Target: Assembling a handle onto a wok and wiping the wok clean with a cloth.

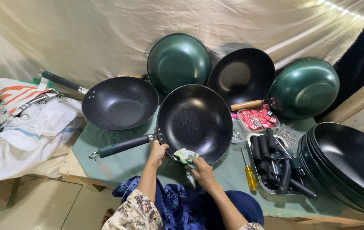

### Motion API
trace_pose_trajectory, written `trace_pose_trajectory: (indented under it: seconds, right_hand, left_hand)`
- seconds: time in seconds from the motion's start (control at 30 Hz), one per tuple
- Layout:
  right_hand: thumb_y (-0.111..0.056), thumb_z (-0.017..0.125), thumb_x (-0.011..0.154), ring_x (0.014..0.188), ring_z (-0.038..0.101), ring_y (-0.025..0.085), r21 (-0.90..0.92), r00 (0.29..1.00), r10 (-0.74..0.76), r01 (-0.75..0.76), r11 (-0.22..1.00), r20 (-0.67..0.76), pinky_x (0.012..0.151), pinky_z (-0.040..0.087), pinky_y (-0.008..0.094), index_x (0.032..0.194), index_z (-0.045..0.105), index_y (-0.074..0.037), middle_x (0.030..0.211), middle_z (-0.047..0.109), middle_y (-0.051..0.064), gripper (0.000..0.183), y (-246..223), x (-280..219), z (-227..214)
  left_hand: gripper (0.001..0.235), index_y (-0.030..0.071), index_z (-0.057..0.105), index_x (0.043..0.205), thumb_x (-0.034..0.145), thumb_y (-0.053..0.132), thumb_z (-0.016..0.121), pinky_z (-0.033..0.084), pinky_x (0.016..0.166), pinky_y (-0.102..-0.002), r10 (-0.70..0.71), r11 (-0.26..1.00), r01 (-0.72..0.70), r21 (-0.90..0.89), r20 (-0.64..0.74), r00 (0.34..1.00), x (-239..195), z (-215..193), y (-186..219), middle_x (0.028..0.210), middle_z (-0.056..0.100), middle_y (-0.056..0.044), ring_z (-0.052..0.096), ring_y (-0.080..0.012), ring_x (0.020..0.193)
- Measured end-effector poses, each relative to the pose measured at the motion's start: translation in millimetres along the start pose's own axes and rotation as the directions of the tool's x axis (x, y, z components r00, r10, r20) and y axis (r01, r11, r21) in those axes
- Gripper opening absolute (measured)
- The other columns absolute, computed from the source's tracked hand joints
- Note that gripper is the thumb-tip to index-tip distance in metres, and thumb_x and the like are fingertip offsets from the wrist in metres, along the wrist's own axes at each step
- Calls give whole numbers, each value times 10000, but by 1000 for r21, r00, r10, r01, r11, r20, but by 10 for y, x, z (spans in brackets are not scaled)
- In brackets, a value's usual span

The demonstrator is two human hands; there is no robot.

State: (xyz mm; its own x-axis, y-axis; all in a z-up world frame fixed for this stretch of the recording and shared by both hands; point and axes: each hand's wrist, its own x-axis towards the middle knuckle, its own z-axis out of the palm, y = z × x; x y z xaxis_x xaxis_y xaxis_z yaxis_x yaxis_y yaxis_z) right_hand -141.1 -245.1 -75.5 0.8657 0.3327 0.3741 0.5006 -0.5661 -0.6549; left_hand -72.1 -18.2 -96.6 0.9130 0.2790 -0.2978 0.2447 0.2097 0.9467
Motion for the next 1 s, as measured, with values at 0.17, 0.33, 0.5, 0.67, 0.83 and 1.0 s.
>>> trace_pose_trajectory:
  seconds: [0.17,0.33,0.5,0.67,0.83,1.0]
  right_hand:
    - [-405,773,848,1019,701,329,184,888,459,-453,872,8,884,527,440,1259,599,-158,1105,748,158,510,67,145,-356]
    - [-535,821,846,1125,696,380,337,764,645,-615,713,31,928,515,496,1096,737,-75,1076,761,214,530,481,405,-673]
    - [-477,715,967,1035,707,308,836,637,770,-445,321,43,923,533,467,1186,688,30,1114,722,242,553,846,945,-860]
    - [-406,692,977,1164,671,341,955,697,713,-256,153,73,1003,518,537,1308,632,-4,1262,680,224,524,1151,1537,-700]
    - [-222,721,940,1209,634,259,994,686,723,-5,113,-78,1030,515,472,1274,646,-44,1294,657,139,386,1067,2300,-427]
    - [-338,690,1008,1041,575,235,627,630,513,-54,777,-582,1027,423,441,1059,654,5,1118,628,214,348,1100,2943,134]
  left_hand:
    - [404,-95,566,1224,833,0,607,510,927,-431,127,988,-120,95,-82,988,201,159,-105,1211,609,-243,571,-338,1104]
    - [505,-125,580,1306,834,29,676,497,1061,-512,152,971,-130,199,-100,983,559,188,-263,1346,603,-296,537,-396,1322]
    - [441,-113,648,1215,799,27,686,560,917,-500,201,961,-180,209,-84,976,743,137,-293,1189,689,-272,632,-378,1200]
    - [380,-113,673,1111,768,49,699,539,924,-493,206,943,-184,279,-50,977,804,109,-372,1108,705,-283,659,-382,1143]
    - [339,-91,684,1056,758,69,686,549,888,-483,195,934,-174,313,-37,980,608,127,-60,1045,711,-262,682,-371,1087]
    - [331,-72,678,1030,784,148,678,529,924,-502,162,918,-164,360,37,986,693,116,-143,1056,700,-275,663,-407,1123]
